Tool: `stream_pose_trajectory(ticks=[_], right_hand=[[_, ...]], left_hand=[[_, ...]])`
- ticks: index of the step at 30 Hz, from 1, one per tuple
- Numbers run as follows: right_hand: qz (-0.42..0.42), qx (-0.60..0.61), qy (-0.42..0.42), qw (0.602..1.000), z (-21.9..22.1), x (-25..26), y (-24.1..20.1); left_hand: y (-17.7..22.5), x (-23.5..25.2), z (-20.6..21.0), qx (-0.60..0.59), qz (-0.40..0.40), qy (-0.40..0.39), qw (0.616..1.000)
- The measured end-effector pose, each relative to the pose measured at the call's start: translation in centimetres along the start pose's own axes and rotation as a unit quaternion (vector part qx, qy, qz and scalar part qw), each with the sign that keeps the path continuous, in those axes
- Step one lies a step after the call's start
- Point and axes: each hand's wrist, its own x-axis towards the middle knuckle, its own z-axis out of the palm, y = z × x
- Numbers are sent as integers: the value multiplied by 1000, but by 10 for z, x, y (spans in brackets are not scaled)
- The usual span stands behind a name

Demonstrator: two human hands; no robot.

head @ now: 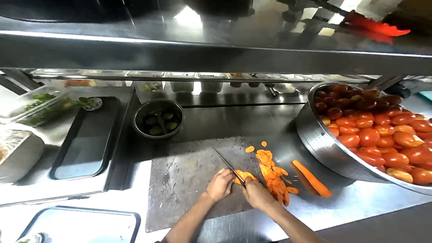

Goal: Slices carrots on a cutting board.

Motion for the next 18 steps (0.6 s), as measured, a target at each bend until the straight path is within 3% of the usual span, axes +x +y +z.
stream_pose_trajectory(ticks=[5,10,12,18], right_hand=[[27,-39,-91,995,-45,-42,-10],[19,-3,20,1000,9,1,-4],[9,-8,27,1000,9,9,-10],[30,-47,-81,995,-38,-40,-11]], left_hand=[[0,0,-1,2,0,-9,1000],[0,1,0,-7,-4,-12,1000],[-1,0,-1,-8,-10,-11,1000],[0,1,-1,-7,-8,-12,1000]])
